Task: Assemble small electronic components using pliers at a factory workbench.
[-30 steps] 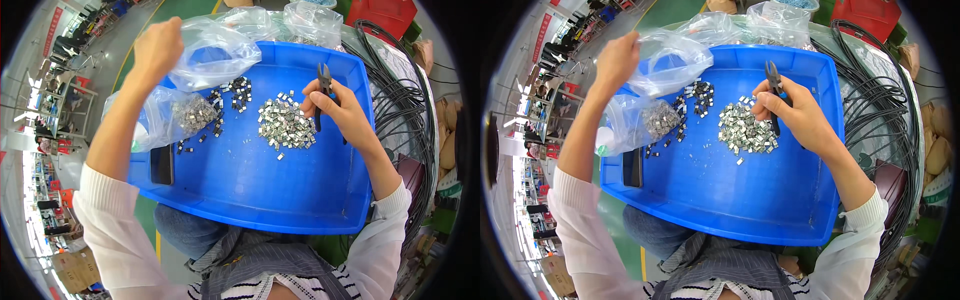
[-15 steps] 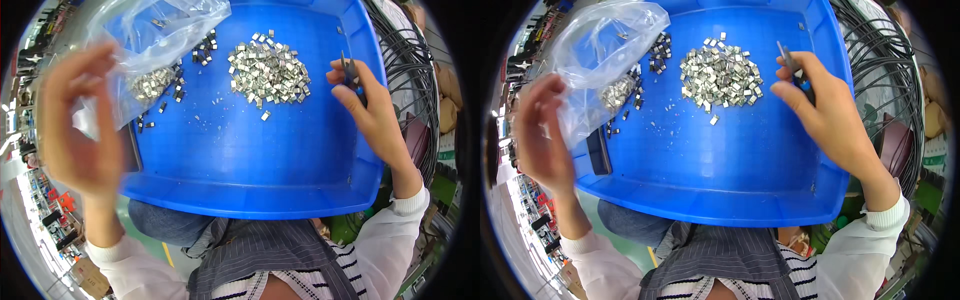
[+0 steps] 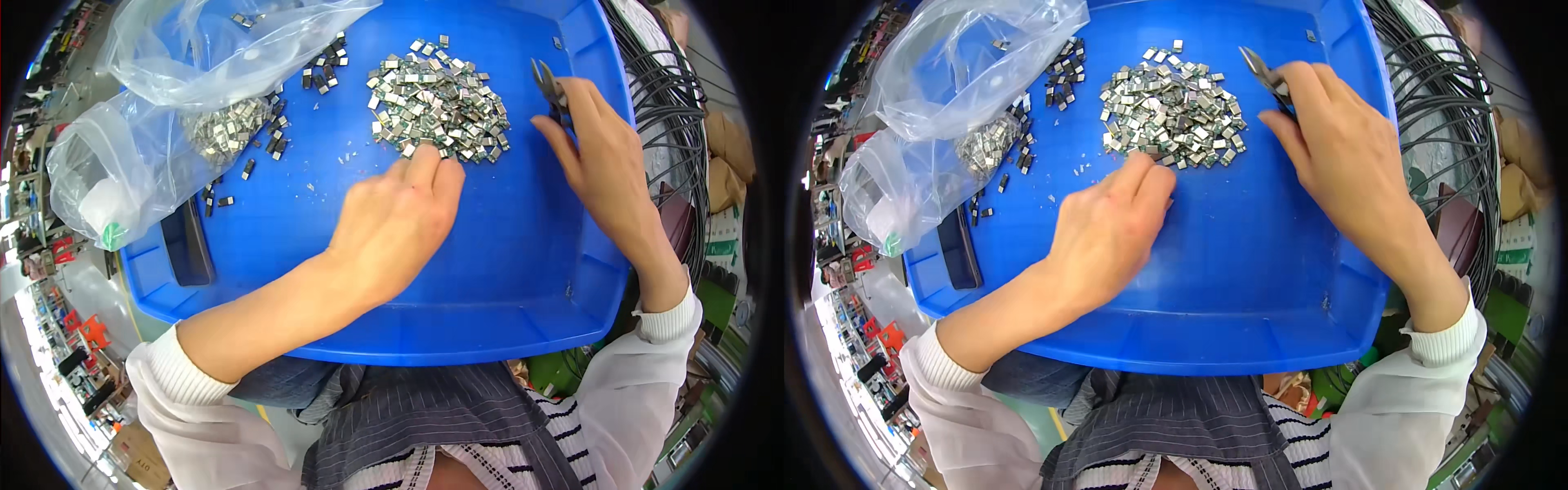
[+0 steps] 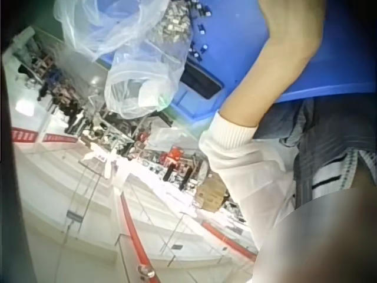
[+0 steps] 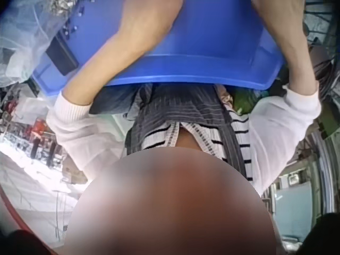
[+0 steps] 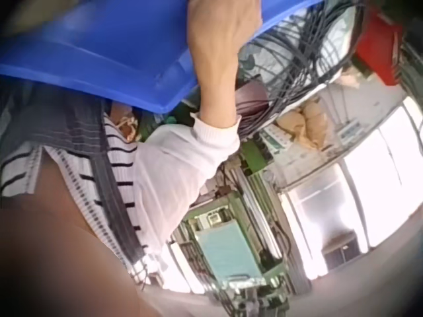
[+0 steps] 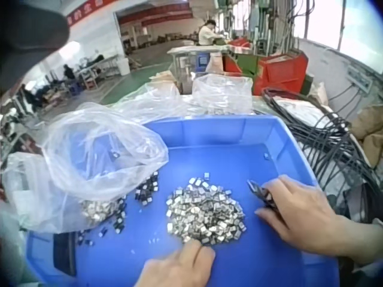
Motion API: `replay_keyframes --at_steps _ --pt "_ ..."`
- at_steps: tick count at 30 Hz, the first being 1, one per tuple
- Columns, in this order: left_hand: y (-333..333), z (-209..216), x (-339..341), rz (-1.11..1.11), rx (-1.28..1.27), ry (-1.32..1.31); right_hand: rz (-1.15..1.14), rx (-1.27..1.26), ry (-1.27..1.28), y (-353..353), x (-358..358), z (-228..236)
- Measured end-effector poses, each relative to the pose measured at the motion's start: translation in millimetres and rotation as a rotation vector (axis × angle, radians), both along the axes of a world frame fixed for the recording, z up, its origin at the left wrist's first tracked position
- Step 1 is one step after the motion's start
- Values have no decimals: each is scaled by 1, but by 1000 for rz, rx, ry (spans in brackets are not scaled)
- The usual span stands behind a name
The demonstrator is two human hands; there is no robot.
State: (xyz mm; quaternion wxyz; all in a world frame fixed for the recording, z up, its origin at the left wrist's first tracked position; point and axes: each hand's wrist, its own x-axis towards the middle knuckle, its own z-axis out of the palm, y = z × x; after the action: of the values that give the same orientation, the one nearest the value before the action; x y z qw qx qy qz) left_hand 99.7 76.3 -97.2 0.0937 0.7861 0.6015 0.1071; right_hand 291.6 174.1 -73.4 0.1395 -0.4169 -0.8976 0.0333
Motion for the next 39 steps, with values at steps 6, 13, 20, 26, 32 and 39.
replay_keyframes --at_steps 6,13,20,26,32,39 --pt "-4 8 0 85 -136 -107 -61 -516 209 -3 2 9" --pt "-30 38 -50 139 -334 -654 -27 -775 309 -19 -25 33" --pt "-24 58 -78 459 -697 -1045 312 -919 131 -44 -68 25" --pt "-30 49 -87 612 -714 -1332 393 -768 187 -43 -82 7" --pt "-30 54 -87 585 -832 -1344 451 -740 132 -45 -78 9" --pt "-27 53 -91 629 -845 -1456 455 -770 97 -36 -77 8"
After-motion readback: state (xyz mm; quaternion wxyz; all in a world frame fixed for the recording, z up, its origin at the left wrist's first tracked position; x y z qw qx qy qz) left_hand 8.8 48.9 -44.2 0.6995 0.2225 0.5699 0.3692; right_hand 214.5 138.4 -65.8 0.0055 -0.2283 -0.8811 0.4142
